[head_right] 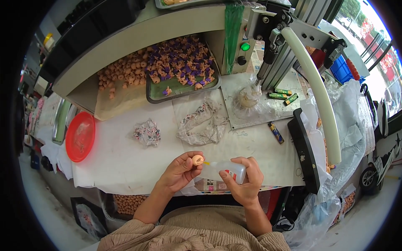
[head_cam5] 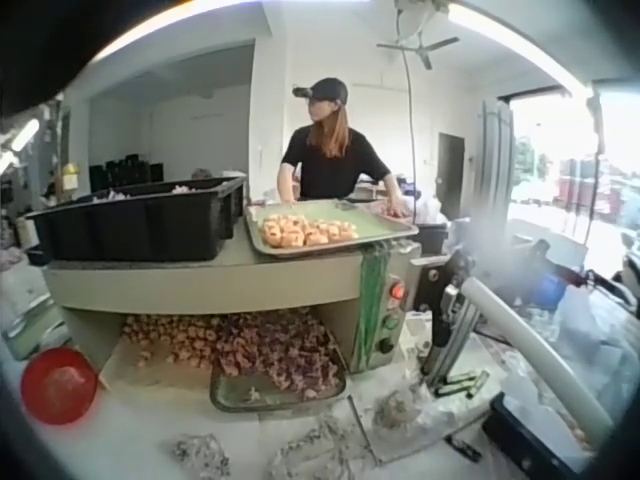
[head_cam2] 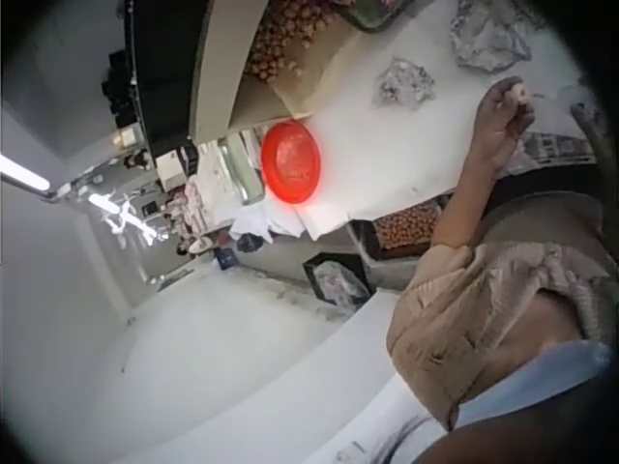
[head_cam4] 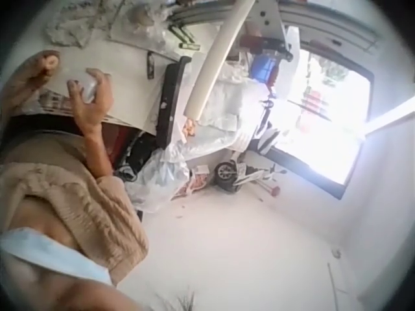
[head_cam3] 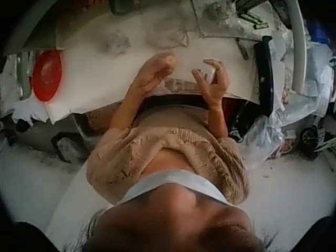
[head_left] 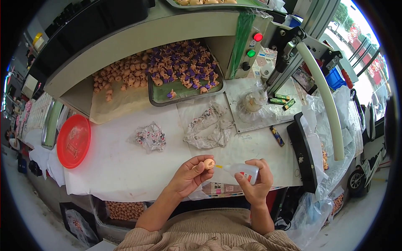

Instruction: Assemble small pottery craft items by attaching decorative details and then packaging them into individual bags.

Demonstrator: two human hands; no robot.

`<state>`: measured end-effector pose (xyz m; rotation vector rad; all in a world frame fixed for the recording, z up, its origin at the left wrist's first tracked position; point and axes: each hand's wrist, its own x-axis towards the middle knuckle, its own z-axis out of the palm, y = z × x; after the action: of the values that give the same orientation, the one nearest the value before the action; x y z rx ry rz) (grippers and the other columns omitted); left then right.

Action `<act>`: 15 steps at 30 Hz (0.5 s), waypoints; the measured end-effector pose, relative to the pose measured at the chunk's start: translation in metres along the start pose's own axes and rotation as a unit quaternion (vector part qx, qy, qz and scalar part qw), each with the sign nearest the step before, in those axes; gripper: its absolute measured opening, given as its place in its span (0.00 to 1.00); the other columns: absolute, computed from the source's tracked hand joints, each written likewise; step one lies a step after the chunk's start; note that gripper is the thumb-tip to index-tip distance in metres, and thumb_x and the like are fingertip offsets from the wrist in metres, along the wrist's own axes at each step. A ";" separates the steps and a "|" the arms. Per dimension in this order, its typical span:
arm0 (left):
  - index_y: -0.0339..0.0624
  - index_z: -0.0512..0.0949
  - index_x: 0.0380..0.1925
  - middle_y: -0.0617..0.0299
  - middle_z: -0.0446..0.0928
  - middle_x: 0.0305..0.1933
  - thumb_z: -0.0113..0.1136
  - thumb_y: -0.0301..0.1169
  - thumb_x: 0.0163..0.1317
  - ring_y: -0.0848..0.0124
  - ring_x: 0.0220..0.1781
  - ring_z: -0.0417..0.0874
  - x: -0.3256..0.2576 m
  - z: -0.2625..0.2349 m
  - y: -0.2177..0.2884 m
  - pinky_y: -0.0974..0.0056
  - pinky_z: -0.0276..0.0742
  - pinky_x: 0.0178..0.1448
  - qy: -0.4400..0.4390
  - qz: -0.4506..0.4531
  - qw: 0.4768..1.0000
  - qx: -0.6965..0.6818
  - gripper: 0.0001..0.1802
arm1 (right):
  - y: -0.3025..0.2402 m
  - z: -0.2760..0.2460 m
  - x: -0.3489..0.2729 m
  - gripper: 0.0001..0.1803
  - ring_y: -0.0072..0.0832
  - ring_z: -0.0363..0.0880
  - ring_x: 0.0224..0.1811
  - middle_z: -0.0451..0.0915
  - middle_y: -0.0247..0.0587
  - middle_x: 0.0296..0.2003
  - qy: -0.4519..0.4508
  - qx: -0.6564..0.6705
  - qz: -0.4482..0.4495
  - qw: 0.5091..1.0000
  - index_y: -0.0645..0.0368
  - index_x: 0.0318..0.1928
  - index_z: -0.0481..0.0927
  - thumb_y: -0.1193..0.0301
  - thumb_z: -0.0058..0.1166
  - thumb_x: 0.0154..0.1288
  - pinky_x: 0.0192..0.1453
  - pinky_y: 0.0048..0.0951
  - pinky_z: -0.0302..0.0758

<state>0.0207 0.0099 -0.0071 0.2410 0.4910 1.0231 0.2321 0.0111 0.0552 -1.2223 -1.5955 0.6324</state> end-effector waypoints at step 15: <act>0.35 0.68 0.57 0.59 0.75 0.50 0.57 0.33 0.65 0.71 0.47 0.81 -0.003 -0.002 0.001 0.69 0.83 0.53 -0.006 0.002 1.000 -0.006 0.23 | -0.002 0.000 -0.003 0.18 0.19 0.68 0.30 0.70 0.34 0.31 0.001 0.001 -0.004 1.000 0.64 0.39 0.75 0.74 0.68 0.48 0.32 0.20 0.65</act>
<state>0.0176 0.0080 -0.0074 0.2374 0.4726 1.0267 0.2316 0.0079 0.0560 -1.2134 -1.5982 0.6274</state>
